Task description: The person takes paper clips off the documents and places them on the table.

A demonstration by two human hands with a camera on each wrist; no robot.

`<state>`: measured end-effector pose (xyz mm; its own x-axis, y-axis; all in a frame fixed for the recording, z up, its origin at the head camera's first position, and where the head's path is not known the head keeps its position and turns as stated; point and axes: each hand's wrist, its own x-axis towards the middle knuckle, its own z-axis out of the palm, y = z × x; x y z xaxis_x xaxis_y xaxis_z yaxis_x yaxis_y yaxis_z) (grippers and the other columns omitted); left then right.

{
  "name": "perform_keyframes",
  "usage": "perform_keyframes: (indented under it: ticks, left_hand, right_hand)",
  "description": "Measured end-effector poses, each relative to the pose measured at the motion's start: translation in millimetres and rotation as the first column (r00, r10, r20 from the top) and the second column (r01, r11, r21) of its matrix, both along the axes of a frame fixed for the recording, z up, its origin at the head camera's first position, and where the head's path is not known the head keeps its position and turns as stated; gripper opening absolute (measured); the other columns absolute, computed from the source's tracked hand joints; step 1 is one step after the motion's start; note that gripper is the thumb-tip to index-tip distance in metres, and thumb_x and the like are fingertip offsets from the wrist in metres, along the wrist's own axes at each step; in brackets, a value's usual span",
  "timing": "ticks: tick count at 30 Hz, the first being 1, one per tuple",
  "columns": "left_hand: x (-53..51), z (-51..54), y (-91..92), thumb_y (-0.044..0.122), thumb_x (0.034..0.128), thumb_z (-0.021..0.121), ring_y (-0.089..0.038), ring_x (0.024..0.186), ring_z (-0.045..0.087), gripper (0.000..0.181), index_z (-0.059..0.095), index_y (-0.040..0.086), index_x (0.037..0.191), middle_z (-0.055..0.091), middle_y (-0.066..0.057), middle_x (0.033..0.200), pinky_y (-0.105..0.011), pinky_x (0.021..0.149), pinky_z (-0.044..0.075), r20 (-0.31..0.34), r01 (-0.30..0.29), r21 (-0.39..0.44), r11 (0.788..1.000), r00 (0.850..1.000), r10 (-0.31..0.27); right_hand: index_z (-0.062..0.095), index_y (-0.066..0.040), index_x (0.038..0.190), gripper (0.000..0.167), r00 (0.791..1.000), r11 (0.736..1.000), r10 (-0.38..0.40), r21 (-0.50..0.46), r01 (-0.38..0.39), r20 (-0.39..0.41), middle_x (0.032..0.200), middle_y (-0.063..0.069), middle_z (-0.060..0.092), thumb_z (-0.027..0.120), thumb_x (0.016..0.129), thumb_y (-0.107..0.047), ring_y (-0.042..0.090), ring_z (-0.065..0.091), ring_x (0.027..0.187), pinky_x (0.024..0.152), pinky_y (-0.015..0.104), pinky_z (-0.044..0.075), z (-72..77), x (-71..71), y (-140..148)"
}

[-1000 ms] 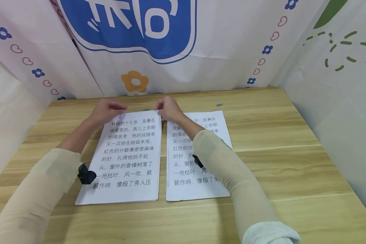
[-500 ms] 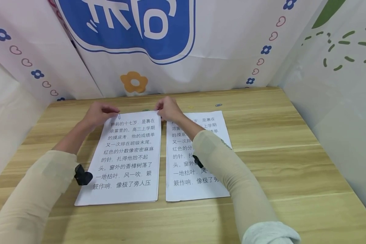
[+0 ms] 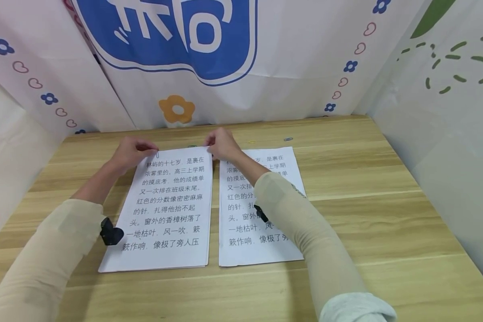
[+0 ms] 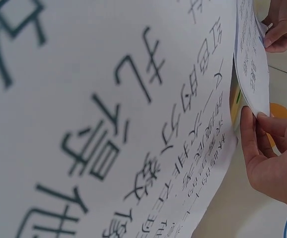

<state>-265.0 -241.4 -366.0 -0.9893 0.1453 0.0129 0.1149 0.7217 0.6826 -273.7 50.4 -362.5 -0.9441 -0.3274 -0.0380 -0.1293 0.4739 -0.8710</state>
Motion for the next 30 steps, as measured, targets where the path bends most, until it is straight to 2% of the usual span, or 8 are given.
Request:
perform_keyframes:
  ticks: [16, 22, 25, 30]
  left_hand:
    - [-2.2, -4.7, -2.5, -0.002, 0.1006, 0.060, -0.034, 0.099, 0.060, 0.017, 0.071, -0.007, 0.113, 0.067, -0.026, 0.114, -0.034, 0.081, 0.050, 0.008, 0.040, -0.089, 0.995, 0.999, -0.039]
    - [-1.8, -5.0, -0.3, -0.003, 0.1007, 0.058, -0.035, 0.098, 0.061, 0.016, 0.070, -0.006, 0.110, 0.067, -0.026, 0.111, -0.044, 0.087, 0.051, -0.004, 0.045, -0.132, 0.990, 0.999, -0.046]
    - [-0.9, -4.3, 1.3, -0.002, 0.1010, 0.057, -0.036, 0.097, 0.061, 0.016, 0.070, -0.006, 0.110, 0.068, -0.025, 0.108, -0.047, 0.086, 0.051, -0.022, 0.051, -0.192, 0.980, 0.998, -0.056]
    - [-0.7, -4.9, 2.7, 0.000, 0.0990, 0.060, -0.035, 0.089, 0.062, 0.015, 0.072, -0.004, 0.107, 0.070, -0.023, 0.101, -0.044, 0.077, 0.049, -0.110, 0.057, -0.331, 0.942, 0.989, -0.098]
  right_hand:
    - [0.071, 0.004, 0.108, 0.016, 1.000, 1.000, 0.021, 0.016, -0.021, -0.013, 0.099, 0.016, 0.065, 0.065, 0.095, 0.010, 0.029, 0.067, 0.085, 0.073, 0.034, 0.063, -6.3, -3.0, -2.5]
    - [0.071, 0.005, 0.108, 0.016, 1.000, 1.000, 0.022, 0.008, -0.022, -0.003, 0.099, 0.016, 0.065, 0.065, 0.094, 0.010, 0.029, 0.067, 0.086, 0.073, 0.034, 0.063, -6.9, -3.4, -3.0]
    - [0.071, 0.006, 0.108, 0.016, 1.000, 1.000, 0.022, 0.001, -0.022, 0.001, 0.099, 0.017, 0.065, 0.066, 0.094, 0.011, 0.029, 0.068, 0.086, 0.073, 0.034, 0.063, -6.0, -2.6, -3.3]
    - [0.071, 0.006, 0.107, 0.015, 1.000, 1.000, 0.025, 0.006, -0.025, -0.004, 0.098, 0.016, 0.065, 0.065, 0.094, 0.011, 0.028, 0.068, 0.085, 0.072, 0.033, 0.063, -5.4, -1.7, -3.3]
